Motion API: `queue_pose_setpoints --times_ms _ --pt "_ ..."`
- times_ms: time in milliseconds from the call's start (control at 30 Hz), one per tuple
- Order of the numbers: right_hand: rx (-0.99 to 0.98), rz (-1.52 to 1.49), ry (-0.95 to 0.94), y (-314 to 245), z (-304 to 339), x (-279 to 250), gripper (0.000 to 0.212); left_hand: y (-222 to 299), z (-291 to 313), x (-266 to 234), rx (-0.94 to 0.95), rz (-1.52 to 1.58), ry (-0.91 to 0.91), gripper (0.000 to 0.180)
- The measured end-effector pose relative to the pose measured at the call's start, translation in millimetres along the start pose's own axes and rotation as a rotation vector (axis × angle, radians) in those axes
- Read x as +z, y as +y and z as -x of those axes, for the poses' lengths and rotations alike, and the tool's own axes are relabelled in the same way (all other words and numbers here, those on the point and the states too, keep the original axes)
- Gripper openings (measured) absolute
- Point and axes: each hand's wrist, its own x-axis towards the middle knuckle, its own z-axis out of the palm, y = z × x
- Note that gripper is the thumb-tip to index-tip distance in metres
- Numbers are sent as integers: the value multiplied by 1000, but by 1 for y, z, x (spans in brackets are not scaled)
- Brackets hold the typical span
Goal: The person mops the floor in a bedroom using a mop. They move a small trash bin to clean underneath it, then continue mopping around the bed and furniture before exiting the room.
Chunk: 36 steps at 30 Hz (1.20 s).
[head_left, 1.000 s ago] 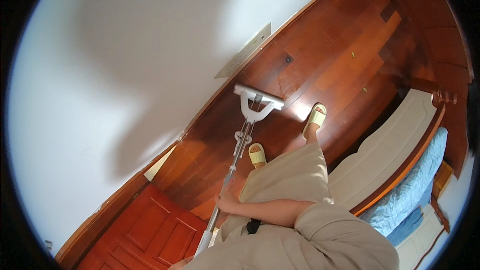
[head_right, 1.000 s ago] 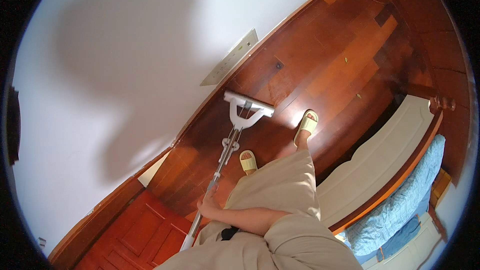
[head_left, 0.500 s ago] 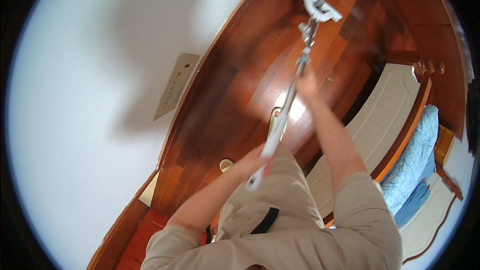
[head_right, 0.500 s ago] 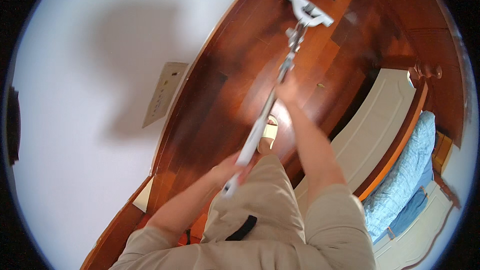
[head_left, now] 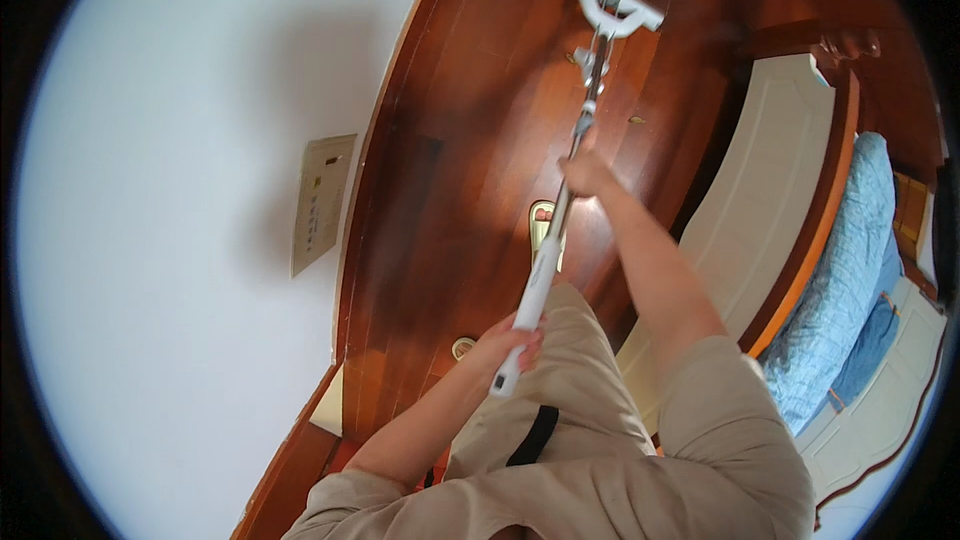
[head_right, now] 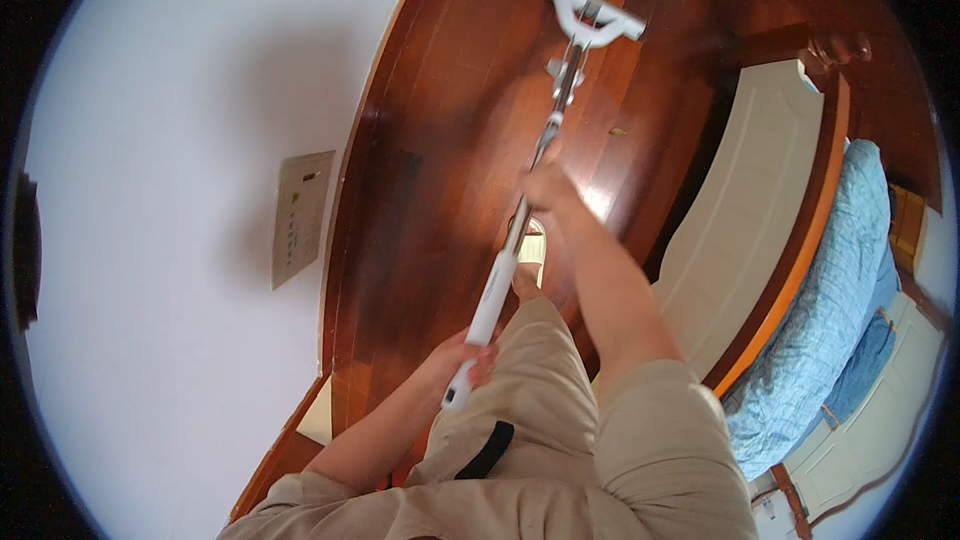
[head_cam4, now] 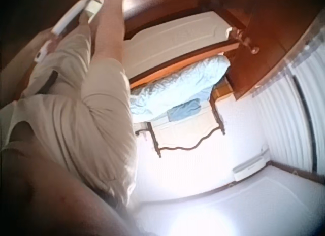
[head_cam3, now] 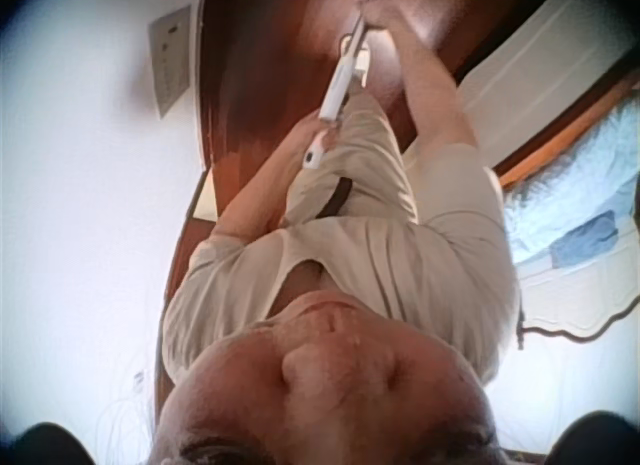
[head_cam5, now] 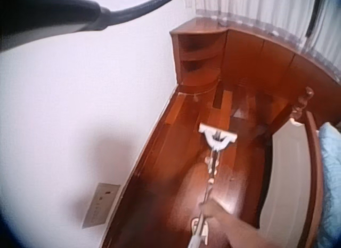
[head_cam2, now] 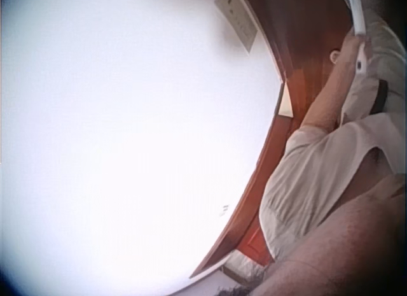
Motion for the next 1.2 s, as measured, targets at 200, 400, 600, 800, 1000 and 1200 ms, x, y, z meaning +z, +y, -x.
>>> queue_pose_setpoints --times_ms 200,400,600,800,1000,1200 --pt "-71 71 -50 18 162 184 89 -111 181 -105 -64 67 198 35" --pt "-45 59 -463 24 383 372 91 -251 413 -181 -183 116 396 31" --pt "-29 -21 -563 35 471 438 90 -296 493 -180 -318 -102 602 26" --pt "-80 -311 -256 49 375 311 96 -248 352 -145 -279 -379 411 23" --pt "-188 -95 257 92 73 50 84 -106 26 -24 25 -410 -21 25" --pt "161 21 205 93 -10 -143 77 -63 -155 103 -37 -200 -114 20"
